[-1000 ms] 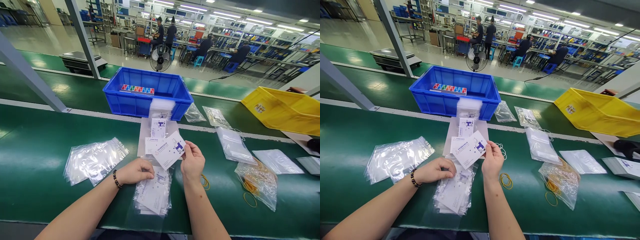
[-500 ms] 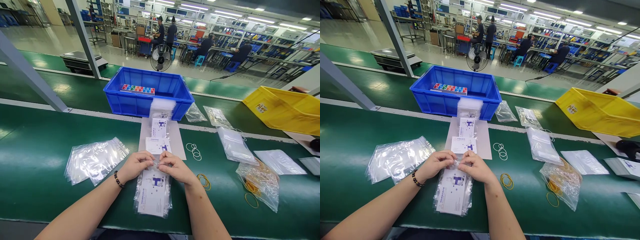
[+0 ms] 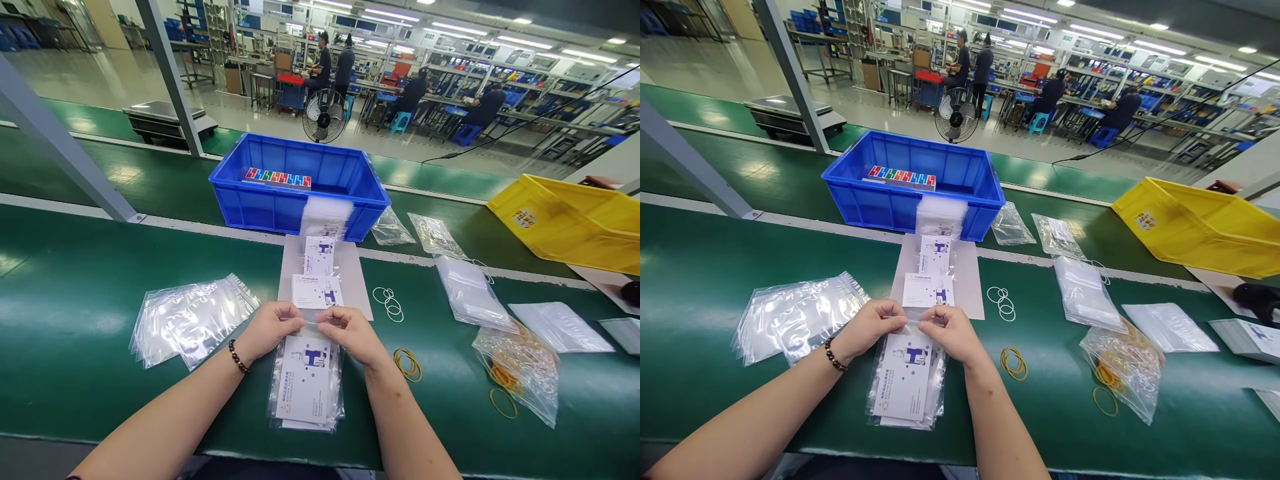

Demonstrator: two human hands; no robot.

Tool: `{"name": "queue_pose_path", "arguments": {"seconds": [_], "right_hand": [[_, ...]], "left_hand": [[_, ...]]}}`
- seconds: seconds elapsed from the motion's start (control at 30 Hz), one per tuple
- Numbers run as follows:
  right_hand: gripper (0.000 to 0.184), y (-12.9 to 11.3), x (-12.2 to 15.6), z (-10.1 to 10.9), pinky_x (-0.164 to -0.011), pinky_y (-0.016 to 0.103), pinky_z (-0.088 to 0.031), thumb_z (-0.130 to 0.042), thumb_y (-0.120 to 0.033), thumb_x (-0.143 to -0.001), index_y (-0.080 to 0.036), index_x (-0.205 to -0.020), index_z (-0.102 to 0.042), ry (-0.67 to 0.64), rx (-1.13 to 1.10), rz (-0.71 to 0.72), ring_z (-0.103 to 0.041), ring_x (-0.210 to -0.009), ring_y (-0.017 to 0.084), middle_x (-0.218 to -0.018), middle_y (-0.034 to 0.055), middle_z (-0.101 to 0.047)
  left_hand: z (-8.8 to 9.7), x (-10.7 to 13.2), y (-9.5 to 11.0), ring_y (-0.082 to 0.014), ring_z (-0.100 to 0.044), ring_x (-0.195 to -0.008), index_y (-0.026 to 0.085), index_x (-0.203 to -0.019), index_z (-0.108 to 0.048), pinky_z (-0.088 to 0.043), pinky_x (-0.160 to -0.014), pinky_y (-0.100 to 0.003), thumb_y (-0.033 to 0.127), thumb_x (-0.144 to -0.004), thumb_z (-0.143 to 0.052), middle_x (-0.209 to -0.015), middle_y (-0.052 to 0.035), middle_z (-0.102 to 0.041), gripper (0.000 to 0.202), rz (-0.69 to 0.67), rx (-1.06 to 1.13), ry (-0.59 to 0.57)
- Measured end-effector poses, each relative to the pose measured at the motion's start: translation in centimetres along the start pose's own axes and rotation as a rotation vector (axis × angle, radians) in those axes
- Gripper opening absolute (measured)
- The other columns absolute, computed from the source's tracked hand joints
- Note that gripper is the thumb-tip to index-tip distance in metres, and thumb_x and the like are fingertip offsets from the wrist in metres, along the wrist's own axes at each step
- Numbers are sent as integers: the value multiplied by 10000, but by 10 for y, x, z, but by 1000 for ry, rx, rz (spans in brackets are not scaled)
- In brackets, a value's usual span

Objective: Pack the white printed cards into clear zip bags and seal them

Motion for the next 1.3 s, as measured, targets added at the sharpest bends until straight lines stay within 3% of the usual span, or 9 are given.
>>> {"name": "queue_pose_path", "arguments": {"seconds": [0.1,0.4,0.53,0.63,0.73,0.9,1.03,1.2,1.3], "right_hand": [[136,-4,-1,-1,-539,232,-386,-561,-239,-670,-155,-565,-547,42,71,50,-471,-548,101,-567,-21,-519],[136,-14,1,-14,-558,228,-373,-501,-198,-706,-164,-575,-508,16,284,138,-473,-578,112,-596,-9,-530],[142,-14,5,-8,-568,230,-369,-485,-209,-733,-172,-597,-501,6,405,155,-482,-597,120,-619,-8,-541],[145,-10,5,0,-568,234,-364,-462,-227,-758,-181,-627,-503,51,560,129,-493,-607,128,-645,-3,-555],[132,-9,5,6,-586,243,-365,-433,-224,-775,-186,-679,-515,129,755,109,-516,-648,142,-713,15,-576],[174,-6,7,21,-592,259,-365,-507,-315,-743,-173,-842,-523,211,995,-26,-554,-750,194,-883,75,-584],[144,3,8,27,-532,243,-339,-487,-314,-752,-180,-805,-502,128,956,-170,-559,-669,185,-777,62,-608],[48,0,2,17,-512,224,-333,-422,-174,-741,-196,-708,-450,194,892,-48,-523,-579,145,-661,16,-577],[42,-1,0,15,-494,228,-339,-419,-183,-722,-196,-713,-457,257,855,24,-505,-548,139,-658,11,-560]], "left_hand": [[0,1,3,-86,-474,-514,131,-594,-548,-374,-510,-204,325,-639,-622,-547,31,-529,213,-20,-51,8],[-11,2,6,-95,-475,-524,123,-570,-538,-376,-507,-207,267,-664,-569,-552,14,-541,176,-59,-174,-13],[-8,3,9,-139,-545,-676,141,-716,-586,-437,-610,-239,296,-691,-573,-728,-22,-615,157,-128,-301,-12],[9,3,18,-159,-552,-769,168,-849,-576,-450,-669,-258,339,-706,-564,-836,-32,-612,224,-202,-394,133],[28,8,28,-151,-549,-739,171,-804,-559,-449,-662,-254,355,-768,-465,-805,-30,-600,210,-237,-429,283],[52,27,40,-157,-539,-728,191,-773,-544,-425,-622,-243,353,-785,-415,-784,-19,-594,207,-212,-659,370],[73,44,39,-146,-505,-615,195,-682,-494,-381,-549,-237,359,-805,-353,-666,0,-557,249,-113,-838,403],[103,53,26,-163,-492,-543,196,-606,-423,-314,-500,-248,394,-800,-319,-567,-5,-536,296,104,-1083,461],[116,54,9,-187,-502,-530,195,-583,-422,-268,-475,-251,443,-758,-377,-560,-28,-561,307,269,-1203,399]]}}
Point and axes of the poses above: each hand's wrist, its own x-axis away from the middle knuckle, its own z-axis out of the back of the hand, y = z × x, the point moved 6 cm from there along -x, towards the middle knuckle
